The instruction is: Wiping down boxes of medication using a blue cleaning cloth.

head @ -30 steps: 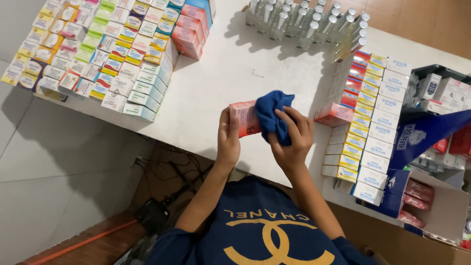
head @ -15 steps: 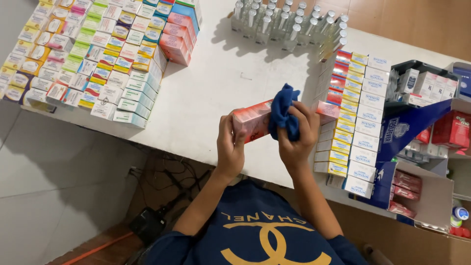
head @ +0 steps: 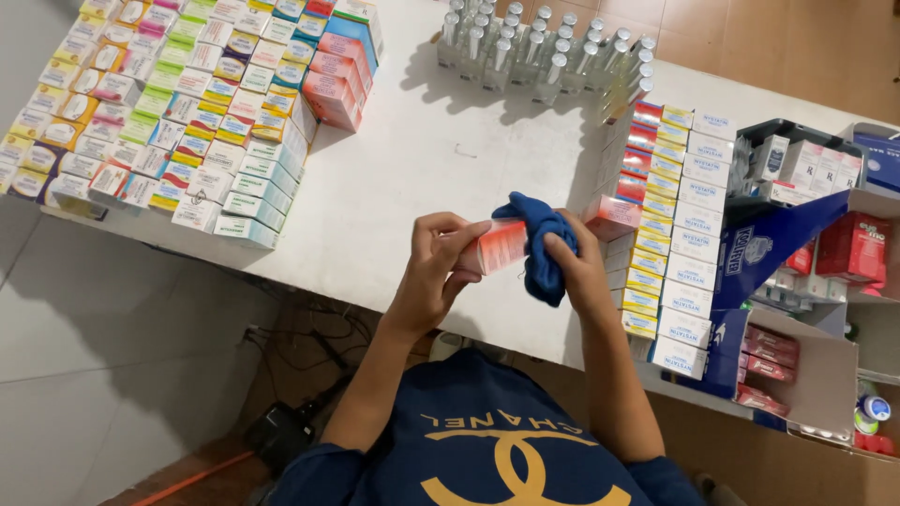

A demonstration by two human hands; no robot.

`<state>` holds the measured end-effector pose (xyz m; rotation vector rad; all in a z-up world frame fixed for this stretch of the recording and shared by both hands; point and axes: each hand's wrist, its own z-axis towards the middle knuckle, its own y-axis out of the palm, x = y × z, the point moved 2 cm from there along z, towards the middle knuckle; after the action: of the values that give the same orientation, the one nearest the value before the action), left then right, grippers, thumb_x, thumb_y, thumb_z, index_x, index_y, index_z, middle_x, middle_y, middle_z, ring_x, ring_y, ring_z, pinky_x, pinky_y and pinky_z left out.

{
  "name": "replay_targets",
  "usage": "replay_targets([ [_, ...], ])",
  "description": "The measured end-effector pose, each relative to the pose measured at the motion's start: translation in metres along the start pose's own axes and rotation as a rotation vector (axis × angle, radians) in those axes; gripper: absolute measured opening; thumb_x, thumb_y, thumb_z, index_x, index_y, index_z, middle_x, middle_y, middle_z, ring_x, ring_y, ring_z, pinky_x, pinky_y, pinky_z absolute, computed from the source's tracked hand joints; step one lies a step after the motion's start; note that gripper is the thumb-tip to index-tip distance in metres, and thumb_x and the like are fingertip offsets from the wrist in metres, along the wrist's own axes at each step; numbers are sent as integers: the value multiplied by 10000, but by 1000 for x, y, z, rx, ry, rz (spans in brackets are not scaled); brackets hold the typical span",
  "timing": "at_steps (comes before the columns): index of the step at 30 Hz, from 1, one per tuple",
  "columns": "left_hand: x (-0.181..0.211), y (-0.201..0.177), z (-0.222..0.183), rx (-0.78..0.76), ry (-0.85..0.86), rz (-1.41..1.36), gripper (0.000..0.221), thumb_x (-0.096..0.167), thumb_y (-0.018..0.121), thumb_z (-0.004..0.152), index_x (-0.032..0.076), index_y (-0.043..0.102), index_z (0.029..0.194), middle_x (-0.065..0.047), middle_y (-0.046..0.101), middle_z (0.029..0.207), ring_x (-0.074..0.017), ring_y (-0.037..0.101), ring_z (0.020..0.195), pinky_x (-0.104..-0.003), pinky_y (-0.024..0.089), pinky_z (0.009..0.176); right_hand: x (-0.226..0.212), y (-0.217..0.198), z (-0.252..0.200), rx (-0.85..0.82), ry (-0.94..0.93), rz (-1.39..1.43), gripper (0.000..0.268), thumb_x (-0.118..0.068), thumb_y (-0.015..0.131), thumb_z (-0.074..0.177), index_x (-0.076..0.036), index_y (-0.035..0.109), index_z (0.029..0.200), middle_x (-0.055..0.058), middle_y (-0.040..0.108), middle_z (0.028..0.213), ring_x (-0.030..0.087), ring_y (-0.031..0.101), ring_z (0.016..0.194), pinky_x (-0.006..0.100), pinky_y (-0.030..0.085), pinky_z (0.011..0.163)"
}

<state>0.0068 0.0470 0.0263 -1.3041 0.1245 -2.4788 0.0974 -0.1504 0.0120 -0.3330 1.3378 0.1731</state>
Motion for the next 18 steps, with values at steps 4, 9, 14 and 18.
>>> replay_targets([
  [4, -14, 12, 6, 156, -31, -84, 568, 537, 495, 1004, 66, 559, 1315, -139, 343, 1373, -371, 499, 1341, -516, 384, 1151, 8, 5, -7, -64, 130, 126, 516, -313, 766, 811, -60, 673, 1250, 91, 655, 1188, 203, 542, 1107, 423, 446, 1015],
  [9, -6, 29, 11, 509, -359, -606, 595, 299, 717, 980, 198, 249, 1332, -168, 220, 1479, -403, 485, 1360, -553, 388, 1149, -15, 32, -23, 129, -19, 51, 393, -94, 858, 739, -112, 707, 1101, 96, 675, 954, 174, 600, 928, 384, 475, 892],
  [14, 2, 22, 19, 531, -479, -840, 474, 276, 603, 1026, 210, 315, 1398, -119, 347, 1423, -362, 557, 1310, -483, 476, 1092, -18, 29, -28, 14, -189, 88, 225, -90, 870, 783, -45, 671, 877, 124, 666, 879, 228, 627, 841, 363, 485, 867],
  [18, 9, 12, 22, 475, -463, -915, 707, 257, 643, 950, 221, 286, 1559, -134, 453, 1501, -360, 584, 1295, -516, 508, 1047, -14, 19, -14, -75, -202, 44, 245, -75, 770, 809, -28, 689, 1036, 161, 680, 1086, 273, 635, 1028, 441, 459, 960],
])
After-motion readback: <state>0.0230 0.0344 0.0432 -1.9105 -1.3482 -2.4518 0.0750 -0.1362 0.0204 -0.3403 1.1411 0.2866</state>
